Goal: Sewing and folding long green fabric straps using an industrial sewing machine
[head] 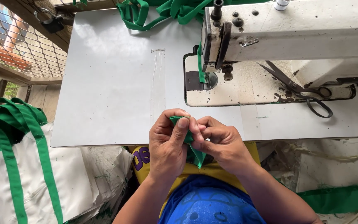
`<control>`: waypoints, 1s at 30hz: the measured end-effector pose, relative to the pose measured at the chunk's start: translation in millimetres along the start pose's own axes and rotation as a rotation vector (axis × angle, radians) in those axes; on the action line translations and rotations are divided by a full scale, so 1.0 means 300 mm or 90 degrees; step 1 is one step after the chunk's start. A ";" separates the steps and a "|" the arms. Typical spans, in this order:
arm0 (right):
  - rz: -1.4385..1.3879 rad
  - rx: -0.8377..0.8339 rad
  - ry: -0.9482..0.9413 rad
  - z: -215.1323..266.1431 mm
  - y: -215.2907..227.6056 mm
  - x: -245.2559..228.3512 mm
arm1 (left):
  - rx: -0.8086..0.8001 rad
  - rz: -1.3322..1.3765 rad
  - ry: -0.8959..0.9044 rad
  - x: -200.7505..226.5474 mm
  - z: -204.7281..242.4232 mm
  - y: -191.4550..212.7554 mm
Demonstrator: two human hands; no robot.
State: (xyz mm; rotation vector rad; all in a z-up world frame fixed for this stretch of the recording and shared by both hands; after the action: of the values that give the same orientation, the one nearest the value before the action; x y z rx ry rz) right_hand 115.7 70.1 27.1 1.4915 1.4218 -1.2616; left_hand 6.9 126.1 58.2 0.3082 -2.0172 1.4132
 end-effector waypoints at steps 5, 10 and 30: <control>0.187 0.046 0.126 0.016 -0.007 -0.034 | -0.005 -0.022 -0.052 -0.001 -0.006 0.025; 0.205 0.143 0.199 0.044 0.001 -0.038 | 0.011 -0.041 -0.068 0.015 -0.002 0.017; 0.251 0.093 -0.095 0.013 0.068 0.099 | -0.185 -0.481 0.202 0.016 -0.192 0.046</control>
State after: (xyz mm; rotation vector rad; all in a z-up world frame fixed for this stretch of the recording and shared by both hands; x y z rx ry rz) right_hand 132.5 72.0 -4.9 1.6387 0.8997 -1.2152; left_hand 17.3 184.5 62.8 0.5966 -1.5611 0.6421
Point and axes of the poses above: each hand's wrist, its own z-axis away from the middle knuckle, its own y-axis out of the back of the hand, x = y × z, the point moved 8 cm from there along -z, towards the middle knuckle, and after that the axes turned 11 degrees about z, right-handed, at the moved point
